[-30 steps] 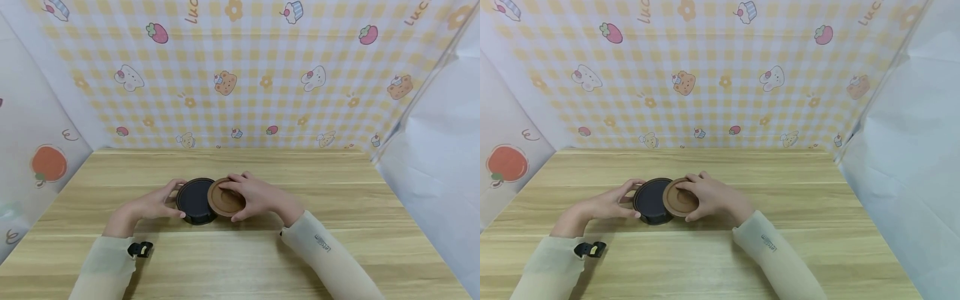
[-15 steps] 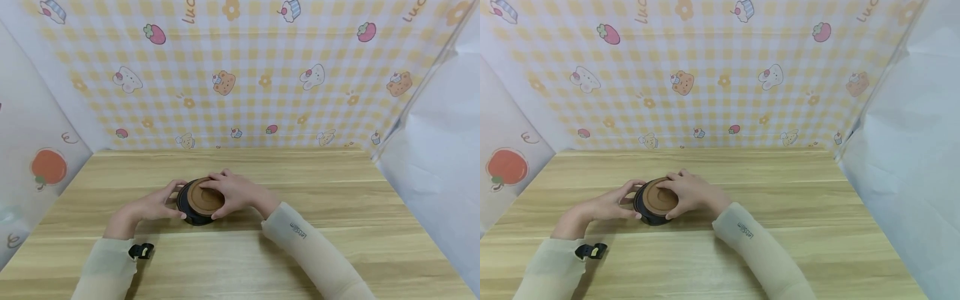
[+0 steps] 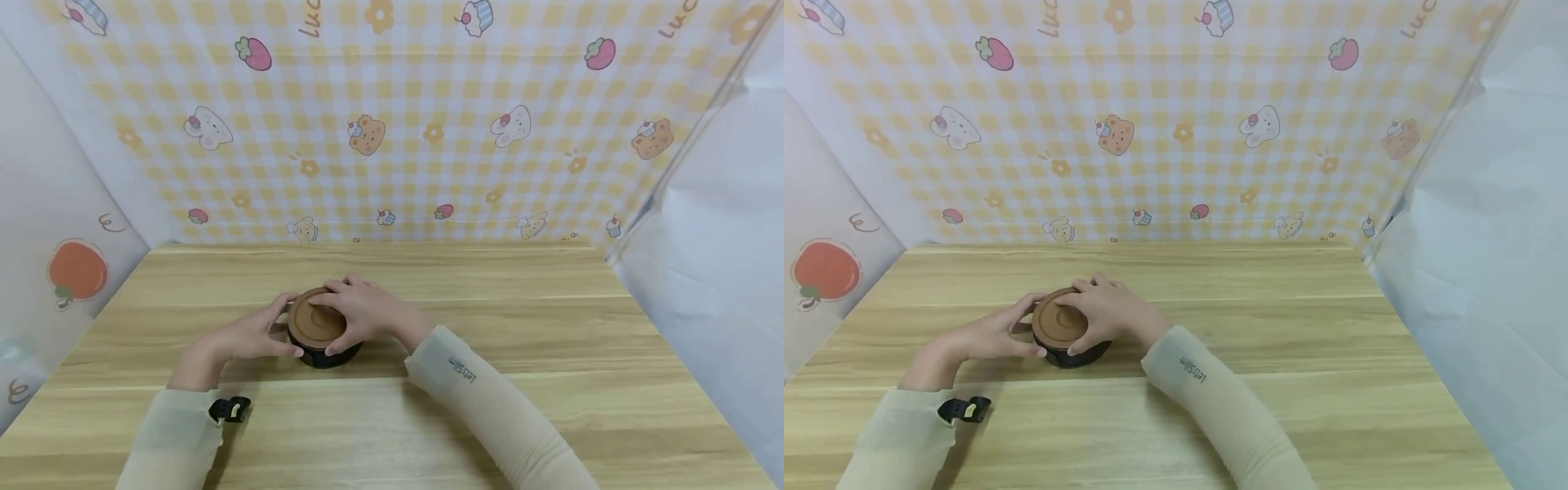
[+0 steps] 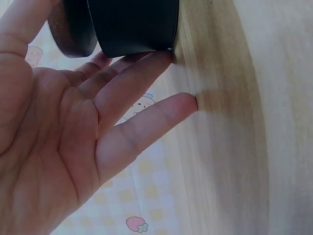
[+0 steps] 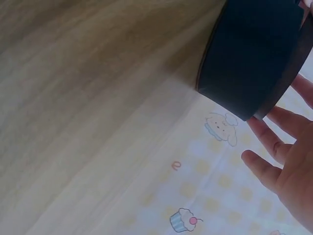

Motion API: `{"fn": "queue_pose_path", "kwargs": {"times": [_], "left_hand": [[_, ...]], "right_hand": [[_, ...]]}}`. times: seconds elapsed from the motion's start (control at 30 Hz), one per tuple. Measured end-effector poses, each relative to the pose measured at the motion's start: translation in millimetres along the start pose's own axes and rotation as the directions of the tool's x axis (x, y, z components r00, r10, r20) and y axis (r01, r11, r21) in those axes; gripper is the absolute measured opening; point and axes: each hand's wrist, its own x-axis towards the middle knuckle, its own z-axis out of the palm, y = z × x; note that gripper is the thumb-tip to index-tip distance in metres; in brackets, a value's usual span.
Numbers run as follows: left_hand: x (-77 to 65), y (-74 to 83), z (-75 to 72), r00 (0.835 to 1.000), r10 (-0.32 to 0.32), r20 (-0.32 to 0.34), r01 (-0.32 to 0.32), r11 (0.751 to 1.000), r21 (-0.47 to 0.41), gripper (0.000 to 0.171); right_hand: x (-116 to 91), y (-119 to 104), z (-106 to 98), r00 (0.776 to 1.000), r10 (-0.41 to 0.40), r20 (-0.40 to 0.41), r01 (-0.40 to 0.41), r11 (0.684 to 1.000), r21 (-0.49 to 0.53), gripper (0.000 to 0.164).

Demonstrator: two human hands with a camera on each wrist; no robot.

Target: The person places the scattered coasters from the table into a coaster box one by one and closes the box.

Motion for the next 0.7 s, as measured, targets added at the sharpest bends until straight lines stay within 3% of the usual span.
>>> {"fn": "queue_pose_path", "kwargs": {"times": [0.7], "left_hand": [[-1.0,2.4,0.4,0.999,-0.035,0.012,0.035,0.999,0.011,0.083]], "right_hand": [[-7.1,6.1,8.5,0.999,0.000,0.040,-0.002,0.999,0.053,0.087]]}}
